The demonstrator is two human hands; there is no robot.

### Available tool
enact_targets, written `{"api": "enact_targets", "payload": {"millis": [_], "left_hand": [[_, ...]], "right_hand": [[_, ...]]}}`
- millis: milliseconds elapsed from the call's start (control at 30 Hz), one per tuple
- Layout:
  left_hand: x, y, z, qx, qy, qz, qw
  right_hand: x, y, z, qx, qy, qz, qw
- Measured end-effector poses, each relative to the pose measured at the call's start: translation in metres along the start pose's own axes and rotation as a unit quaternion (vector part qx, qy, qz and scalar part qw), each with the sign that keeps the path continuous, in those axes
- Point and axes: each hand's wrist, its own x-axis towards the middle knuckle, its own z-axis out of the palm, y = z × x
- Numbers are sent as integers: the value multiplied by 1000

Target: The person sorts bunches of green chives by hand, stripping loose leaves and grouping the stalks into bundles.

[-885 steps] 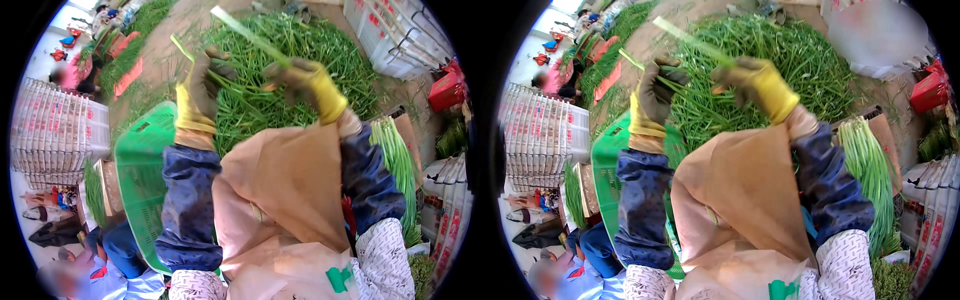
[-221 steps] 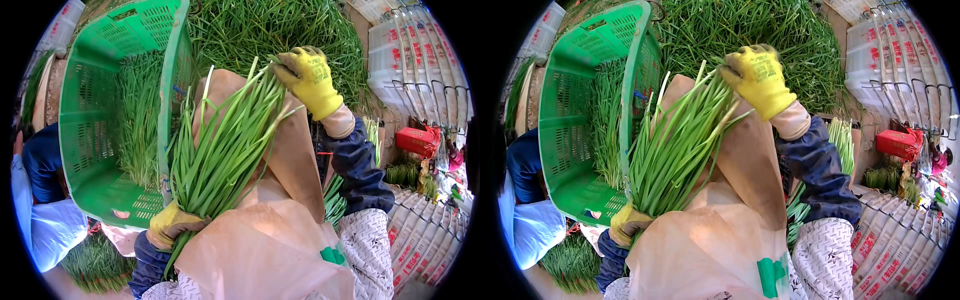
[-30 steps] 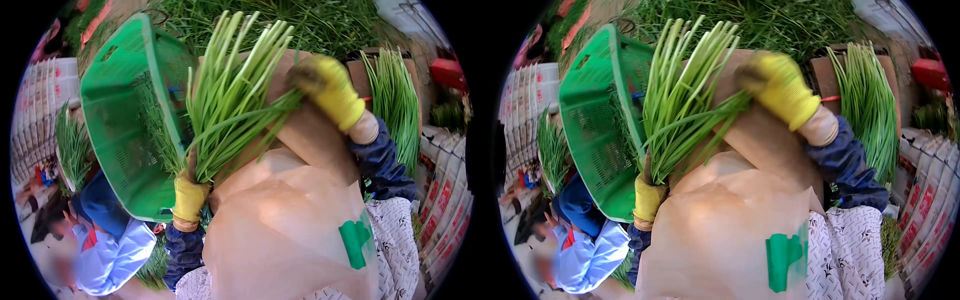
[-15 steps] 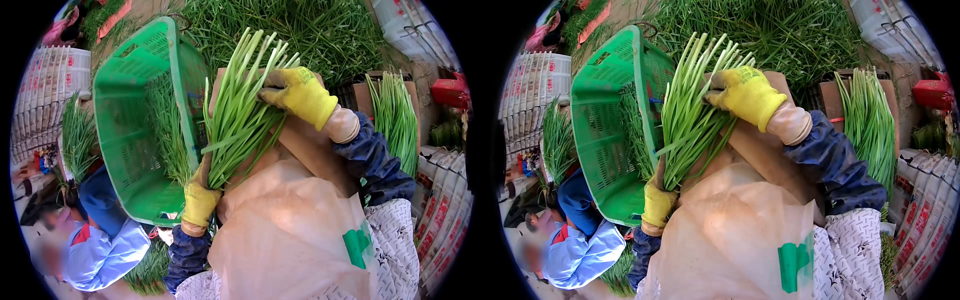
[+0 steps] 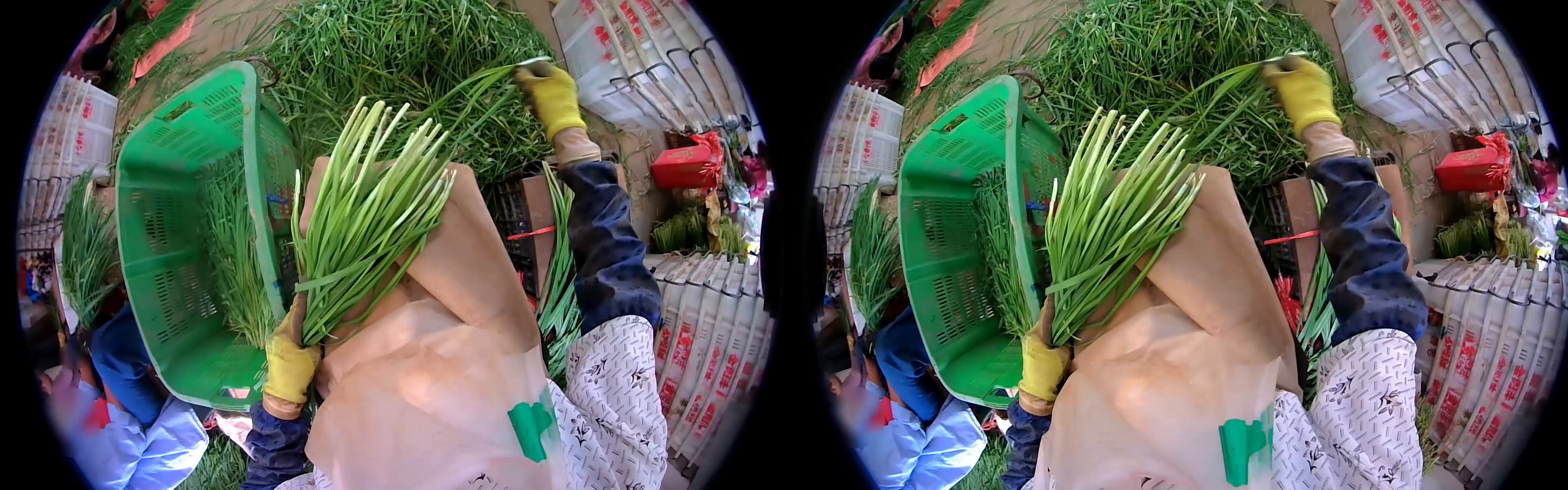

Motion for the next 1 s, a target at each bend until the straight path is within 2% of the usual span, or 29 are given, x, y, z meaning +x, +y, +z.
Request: {"api": "enact_targets", "payload": {"millis": [67,167,233,267,333,367,400,467,500,533,567,600,633,700,800,900,1000], "left_hand": [[1,1,2,-2,14,35,999],[2,-5,3,8,15,13,1000],[2,-2,1,7,17,27,999],[2,0,0,6,22,38,999],[1,0,0,17,31,41,999],[1,1,0,27,31,40,998],[1,4,-1,38,32,37,998],[4,13,-2,41,27,10,999],[4,12,-2,66,27,23,997],[3,12,-5,93,28,30,995],[3,15,-6,78,29,45,996],[2,19,-10,86,14,24,996],[1,21,-10,82,17,20,996],[3,17,-7,95,32,41,994],[3,10,-7,120,32,70,990],[3,7,-11,144,10,62,988],[3,12,-13,151,10,65,986]], "right_hand": [[23,23,-21,79,5,52,995],[28,36,-39,144,-4,29,989],[19,36,-45,391,-113,54,912],[19,38,-46,391,-111,53,912],[23,40,-46,601,-293,37,742],[24,39,-42,669,-342,16,660],[30,36,-39,666,-343,12,662],[34,28,-30,670,-414,-30,615],[32,25,-32,625,-378,1,683],[31,14,-36,632,-383,8,674],[31,-1,-41,382,-285,-64,877],[32,-16,-46,70,-189,-74,977],[35,-27,-51,-38,-117,-69,990],[26,-50,-56,7,-68,-85,994],[-2,-105,-55,203,-119,-105,966],[-41,-155,-51,378,-217,-107,893],[-81,-176,-38,509,-328,-65,793]]}}
